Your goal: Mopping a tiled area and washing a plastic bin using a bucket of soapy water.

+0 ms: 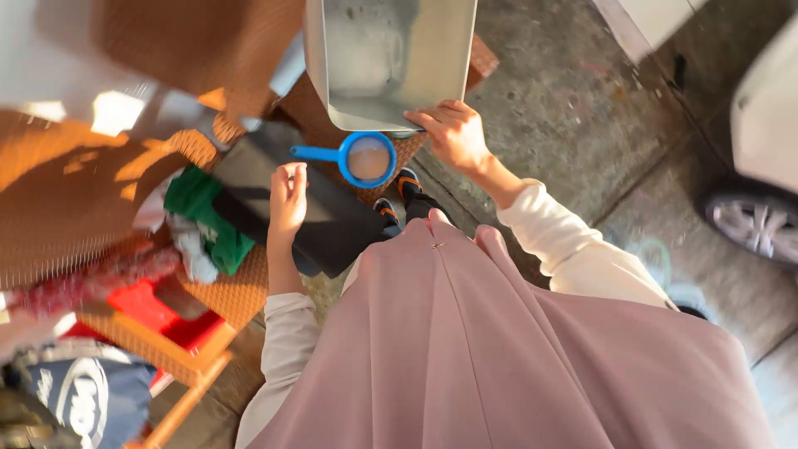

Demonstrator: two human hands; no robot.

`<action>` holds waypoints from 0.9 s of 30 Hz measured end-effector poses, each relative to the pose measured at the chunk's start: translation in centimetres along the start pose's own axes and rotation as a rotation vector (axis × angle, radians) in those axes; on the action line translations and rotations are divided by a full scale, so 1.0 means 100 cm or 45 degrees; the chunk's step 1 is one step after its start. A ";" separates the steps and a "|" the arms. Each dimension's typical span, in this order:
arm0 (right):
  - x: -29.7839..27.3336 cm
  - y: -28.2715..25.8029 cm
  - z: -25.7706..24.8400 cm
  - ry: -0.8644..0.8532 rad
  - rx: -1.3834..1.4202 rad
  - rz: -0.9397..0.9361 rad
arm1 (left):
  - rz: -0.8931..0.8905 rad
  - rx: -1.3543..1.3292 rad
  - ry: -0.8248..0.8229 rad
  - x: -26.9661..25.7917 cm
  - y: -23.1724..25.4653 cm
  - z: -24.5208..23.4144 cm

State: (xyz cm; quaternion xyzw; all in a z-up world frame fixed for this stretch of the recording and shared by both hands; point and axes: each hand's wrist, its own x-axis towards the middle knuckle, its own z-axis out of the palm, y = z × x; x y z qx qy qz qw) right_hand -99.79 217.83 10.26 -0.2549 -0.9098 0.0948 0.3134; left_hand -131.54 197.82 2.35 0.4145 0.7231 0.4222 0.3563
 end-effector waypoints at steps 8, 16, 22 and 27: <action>-0.149 -0.012 -0.107 0.115 -0.108 0.771 | -0.010 -0.086 -0.452 0.039 0.010 0.085; -0.294 -0.091 -0.160 0.274 -0.488 1.254 | 0.059 0.120 -0.960 0.063 0.007 0.180; -0.406 -0.138 -0.174 0.416 -0.676 1.618 | 0.064 0.204 -1.214 0.053 0.091 0.263; -0.492 -0.179 -0.190 0.478 -0.764 1.893 | 0.107 0.305 -1.333 0.016 0.144 0.347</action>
